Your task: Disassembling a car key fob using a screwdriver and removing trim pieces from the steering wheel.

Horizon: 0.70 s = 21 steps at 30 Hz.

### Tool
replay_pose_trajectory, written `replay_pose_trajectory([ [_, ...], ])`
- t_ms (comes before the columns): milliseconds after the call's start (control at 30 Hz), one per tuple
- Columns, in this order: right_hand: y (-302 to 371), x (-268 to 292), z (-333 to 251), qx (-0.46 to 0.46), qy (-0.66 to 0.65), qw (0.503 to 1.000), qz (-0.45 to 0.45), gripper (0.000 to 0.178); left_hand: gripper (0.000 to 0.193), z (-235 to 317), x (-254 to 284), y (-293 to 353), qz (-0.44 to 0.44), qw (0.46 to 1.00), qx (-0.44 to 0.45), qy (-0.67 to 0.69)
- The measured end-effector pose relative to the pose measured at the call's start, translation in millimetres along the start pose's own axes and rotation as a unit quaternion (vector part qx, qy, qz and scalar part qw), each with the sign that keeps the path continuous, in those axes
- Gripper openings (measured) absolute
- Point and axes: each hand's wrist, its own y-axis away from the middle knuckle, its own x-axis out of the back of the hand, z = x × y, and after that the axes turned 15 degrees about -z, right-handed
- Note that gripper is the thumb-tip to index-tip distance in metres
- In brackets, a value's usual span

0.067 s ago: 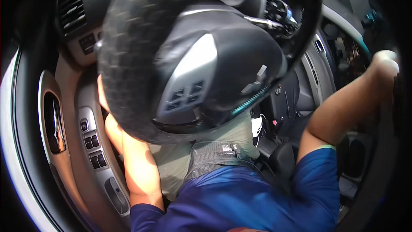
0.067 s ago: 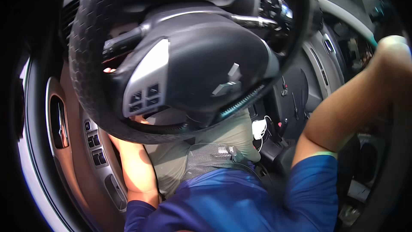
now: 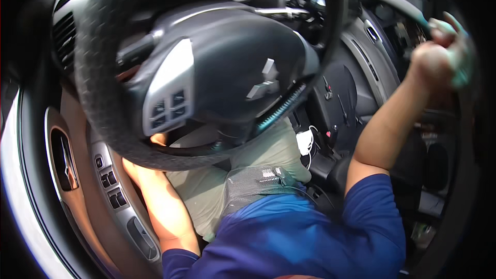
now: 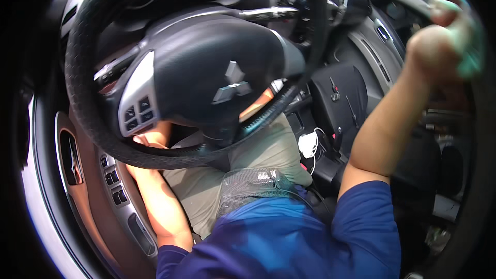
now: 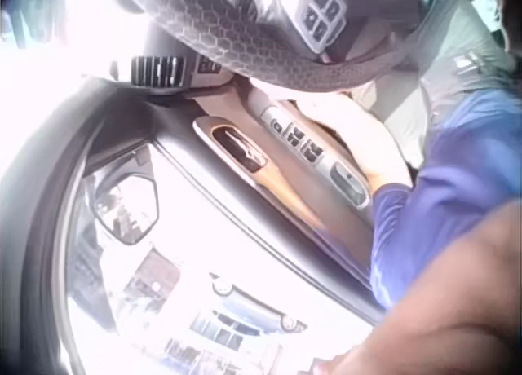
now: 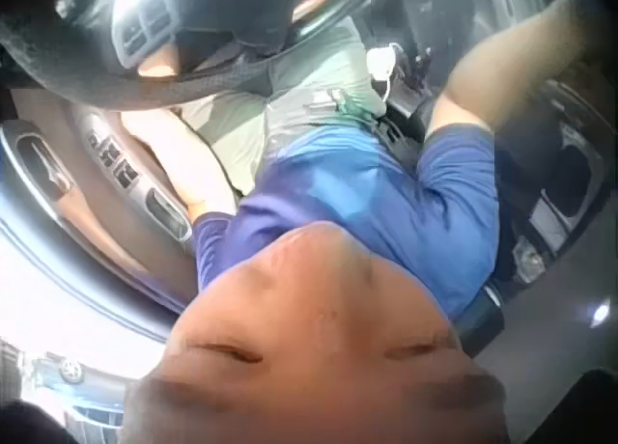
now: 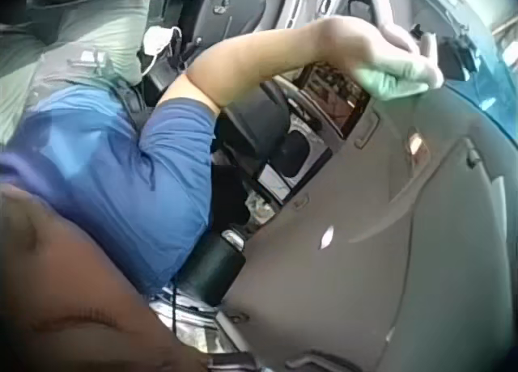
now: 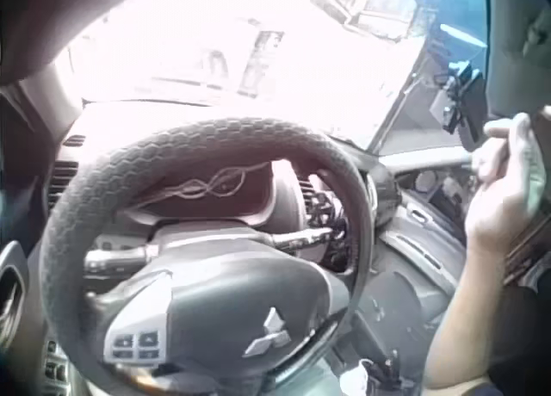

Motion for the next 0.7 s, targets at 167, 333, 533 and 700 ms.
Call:
replay_pose_trajectory([
  [167,195.2,132.0,156.4,-0.374,0.197,0.858,-0.293,0.021,0.032,28.3,-1.1,35.9,0.057,0.987,-0.005,-0.153],
  [333,367.1,157.9,222.4,-0.587,0.225,0.638,-0.445,0.028,0.043,45.5,19.7,53.2,0.012,0.971,-0.03,-0.236],
  [533,476.6,149.3,294.3,-0.635,0.245,0.556,-0.477,0.062,0.025,85.3,60.2,105.9,0.014,0.942,0.134,-0.306],
  [700,500.4,125.6,304.6,-0.623,0.22,0.568,-0.491,0.058,0.012,125.7,13.6,151.6,0.049,0.836,0.106,-0.536],
])
